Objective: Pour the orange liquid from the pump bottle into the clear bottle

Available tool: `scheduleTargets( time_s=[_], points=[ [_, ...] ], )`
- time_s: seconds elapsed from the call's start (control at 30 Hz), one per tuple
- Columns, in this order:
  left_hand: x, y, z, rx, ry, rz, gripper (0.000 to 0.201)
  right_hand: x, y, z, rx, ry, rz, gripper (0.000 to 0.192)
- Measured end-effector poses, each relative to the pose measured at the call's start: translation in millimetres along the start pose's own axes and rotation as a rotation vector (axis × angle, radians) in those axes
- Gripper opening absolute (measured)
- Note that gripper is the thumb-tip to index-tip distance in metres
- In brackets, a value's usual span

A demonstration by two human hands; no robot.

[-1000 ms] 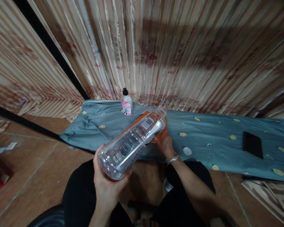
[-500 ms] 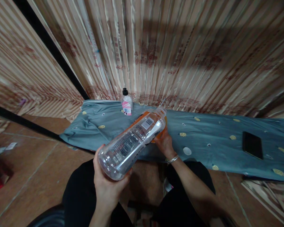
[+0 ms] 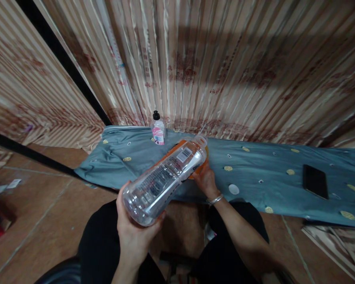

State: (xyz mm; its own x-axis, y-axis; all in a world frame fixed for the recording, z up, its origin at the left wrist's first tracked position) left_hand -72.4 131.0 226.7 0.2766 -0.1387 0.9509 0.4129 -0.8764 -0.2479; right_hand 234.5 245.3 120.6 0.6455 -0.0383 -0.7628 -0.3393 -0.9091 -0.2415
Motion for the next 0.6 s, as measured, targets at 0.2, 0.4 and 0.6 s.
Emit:
scheduleTargets(
  time_s=[0.2, 0.4, 0.6],
  points=[
    [-0.4, 0.1, 0.3, -0.002, -0.003, 0.003, 0.099, -0.5, -0.4, 0.7, -0.014, 0.017, -0.002, 0.085],
    [0.6, 0.2, -0.1, 0.007, 0.006, 0.008, 0.099, -2.1, -0.1, -1.4, -0.003, -0.038, 0.017, 0.089],
    [-1.5, 0.6, -0.3, 0.003, -0.008, 0.003, 0.1, -2.3, 0.3, -1.2, 0.006, -0.039, 0.002, 0.086]
  ],
)
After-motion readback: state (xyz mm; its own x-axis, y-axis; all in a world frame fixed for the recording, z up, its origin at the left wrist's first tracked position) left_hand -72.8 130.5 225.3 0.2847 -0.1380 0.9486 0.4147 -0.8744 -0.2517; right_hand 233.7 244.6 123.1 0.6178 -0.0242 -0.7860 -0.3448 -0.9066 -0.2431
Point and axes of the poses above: each hand's wrist, its own y-axis away from the middle knuckle, its own z-axis out of the palm, x = y × z, the point moved 10 cm from there along -y, towards the middle knuckle, and after that the axes turned 1 degree about x, right-handed, at the moved point
